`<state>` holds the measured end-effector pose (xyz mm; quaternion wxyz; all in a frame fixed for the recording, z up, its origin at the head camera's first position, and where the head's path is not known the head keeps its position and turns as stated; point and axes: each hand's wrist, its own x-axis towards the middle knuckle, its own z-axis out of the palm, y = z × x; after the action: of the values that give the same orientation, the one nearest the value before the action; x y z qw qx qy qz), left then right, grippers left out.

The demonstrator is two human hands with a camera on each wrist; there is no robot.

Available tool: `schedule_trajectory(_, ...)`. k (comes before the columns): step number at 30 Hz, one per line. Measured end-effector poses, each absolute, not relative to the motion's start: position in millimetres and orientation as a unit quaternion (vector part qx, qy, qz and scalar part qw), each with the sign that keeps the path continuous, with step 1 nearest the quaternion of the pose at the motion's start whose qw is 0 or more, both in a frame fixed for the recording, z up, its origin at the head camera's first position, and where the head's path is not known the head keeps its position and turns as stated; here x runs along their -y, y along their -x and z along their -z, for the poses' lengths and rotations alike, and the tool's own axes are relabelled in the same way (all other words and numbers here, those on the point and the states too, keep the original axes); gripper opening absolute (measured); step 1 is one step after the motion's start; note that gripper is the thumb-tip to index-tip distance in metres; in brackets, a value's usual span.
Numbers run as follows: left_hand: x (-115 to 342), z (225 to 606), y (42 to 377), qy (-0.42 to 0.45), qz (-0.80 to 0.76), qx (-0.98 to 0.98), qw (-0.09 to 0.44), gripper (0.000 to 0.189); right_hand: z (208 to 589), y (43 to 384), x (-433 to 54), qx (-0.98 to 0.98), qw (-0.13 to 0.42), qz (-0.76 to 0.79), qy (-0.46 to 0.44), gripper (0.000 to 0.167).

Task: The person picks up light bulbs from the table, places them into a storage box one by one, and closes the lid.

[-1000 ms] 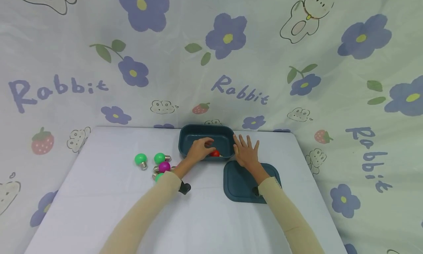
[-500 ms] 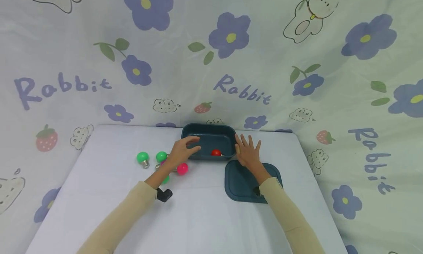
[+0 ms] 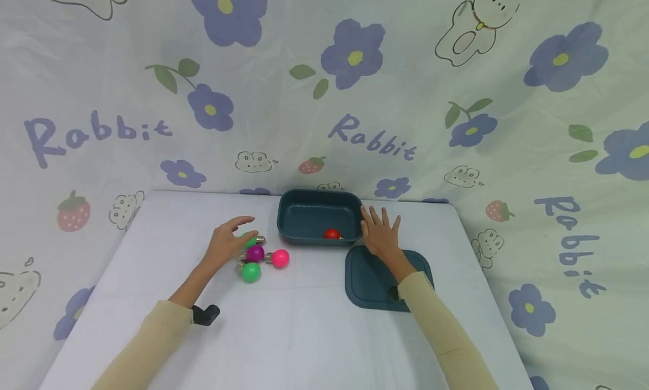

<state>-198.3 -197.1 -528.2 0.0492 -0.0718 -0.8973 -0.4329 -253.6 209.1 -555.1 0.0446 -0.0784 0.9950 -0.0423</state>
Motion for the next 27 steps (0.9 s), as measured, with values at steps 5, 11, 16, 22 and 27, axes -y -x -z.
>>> schedule_trajectory(5, 223.1, 528.5, 191.3, 0.055, 0.411, 0.908, 0.050, 0.046, 553.6, 253.6, -209.1, -0.995, 0.046, 0.037, 0.079, 0.055)
schedule_trajectory(11, 250.2, 534.1, 185.5, 0.050, 0.404, 0.912, 0.045, 0.050, 551.7, 252.9, -207.2, -0.995, 0.055, 0.044, 0.075, 0.055)
schedule_trajectory(16, 262.4, 542.6, 184.3, 0.046, 0.409, 0.911, 0.029, 0.056, 551.3, 253.0, -207.3, -0.995, 0.051, 0.039, 0.074, 0.054)
schedule_trajectory(22, 270.5, 549.2, 183.2, 0.027, 0.422, 0.906, 0.000, 0.060, 552.1, 252.8, -207.8, -0.995, 0.046, 0.030, 0.079, 0.055)
schedule_trajectory(27, 276.2, 552.5, 184.2, 0.017, 0.422, 0.906, -0.027, 0.065, 552.6, 252.7, -207.9, -0.996, 0.044, 0.030, 0.077, 0.055)
